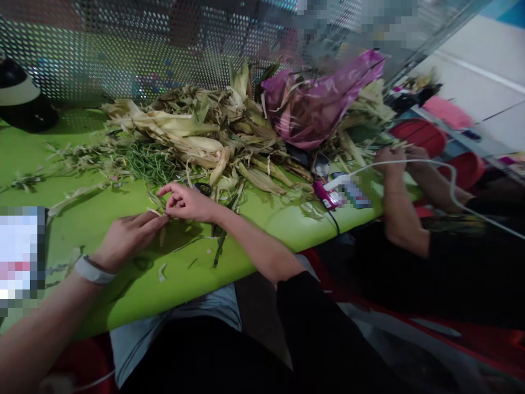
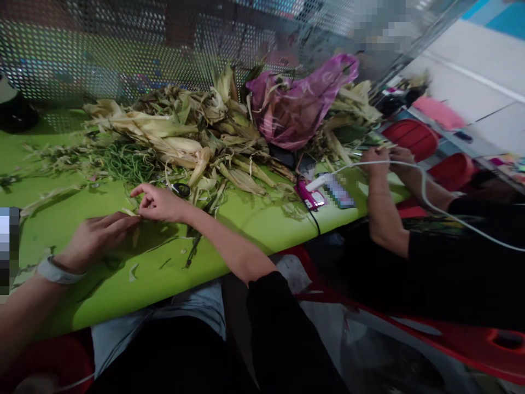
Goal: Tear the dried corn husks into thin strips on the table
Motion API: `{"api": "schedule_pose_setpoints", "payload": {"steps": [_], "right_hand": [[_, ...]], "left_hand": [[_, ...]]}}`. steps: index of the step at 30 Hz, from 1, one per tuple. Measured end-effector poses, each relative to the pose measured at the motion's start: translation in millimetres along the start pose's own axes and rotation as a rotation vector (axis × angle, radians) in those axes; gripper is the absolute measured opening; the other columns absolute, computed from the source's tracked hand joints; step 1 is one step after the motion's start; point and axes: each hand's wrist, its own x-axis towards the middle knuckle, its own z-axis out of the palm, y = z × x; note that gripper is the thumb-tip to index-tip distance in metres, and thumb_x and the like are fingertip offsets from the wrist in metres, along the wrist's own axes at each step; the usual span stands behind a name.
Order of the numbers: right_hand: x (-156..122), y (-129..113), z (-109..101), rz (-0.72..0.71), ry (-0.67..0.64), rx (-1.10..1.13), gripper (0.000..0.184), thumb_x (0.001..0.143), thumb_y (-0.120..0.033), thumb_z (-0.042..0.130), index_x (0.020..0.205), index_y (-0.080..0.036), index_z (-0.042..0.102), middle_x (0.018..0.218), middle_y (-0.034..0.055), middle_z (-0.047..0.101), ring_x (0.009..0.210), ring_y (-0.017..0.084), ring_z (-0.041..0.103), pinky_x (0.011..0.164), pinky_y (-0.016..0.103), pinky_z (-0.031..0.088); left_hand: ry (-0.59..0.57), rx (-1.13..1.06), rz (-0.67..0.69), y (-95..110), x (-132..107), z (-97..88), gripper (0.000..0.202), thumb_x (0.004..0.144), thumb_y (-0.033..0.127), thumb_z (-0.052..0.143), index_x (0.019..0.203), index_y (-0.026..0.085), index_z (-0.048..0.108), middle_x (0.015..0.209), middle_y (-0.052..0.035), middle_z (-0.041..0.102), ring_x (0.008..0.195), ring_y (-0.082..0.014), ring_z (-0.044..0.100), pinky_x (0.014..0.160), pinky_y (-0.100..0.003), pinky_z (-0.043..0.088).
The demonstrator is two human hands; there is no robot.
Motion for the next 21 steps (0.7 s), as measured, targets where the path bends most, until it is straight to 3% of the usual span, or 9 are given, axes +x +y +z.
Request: {"api": "schedule_pose_setpoints", "payload": {"steps": [5, 11, 21], "right_hand": [[1, -1, 1, 0.047, -0.013, 0.068, 0.039, 0.086, -0.016, 0.058, 0.122, -0.017, 0.044, 0.083, -0.0025, 0.056, 0.059, 0.005, 0.052, 0.053, 0.017, 0.047], [-4, -8, -5, 0.048, 0.038, -0.009, 0.039, 0.085, -0.009, 0.051, 0.122, -0.018, 0.044, 0.091, -0.0006, 0.06, 0.059, 0.005, 0.058, 0.059, 0.02, 0.051], [-11, -22, -2, -0.104, 0.136, -0.308, 0.033, 0.09, -0.017, 0.047, 0.122, -0.015, 0.05, 0.086, 0.0005, 0.061, 0.068, 0.009, 0.055, 0.068, 0.024, 0.043]], "left_hand": [[-0.008, -0.028, 0.007, 1, 3, -3.3, 0.023, 0.096, 0.015, 0.045, 0.111, 0.016, 0.063, 0.096, -0.0052, 0.074, 0.071, -0.0141, 0.067, 0.065, -0.025, 0.051], [0.029, -0.055, -0.029, 5, 7, -4.1, 0.02, 0.093, 0.019, 0.051, 0.107, 0.016, 0.065, 0.092, -0.0053, 0.074, 0.072, -0.0158, 0.066, 0.065, -0.027, 0.051], [0.01, -0.105, -0.187, 11, 16, 2.1, 0.035, 0.089, 0.047, 0.06, 0.097, 0.014, 0.069, 0.09, -0.0097, 0.069, 0.077, -0.0205, 0.064, 0.069, -0.03, 0.05]]}}
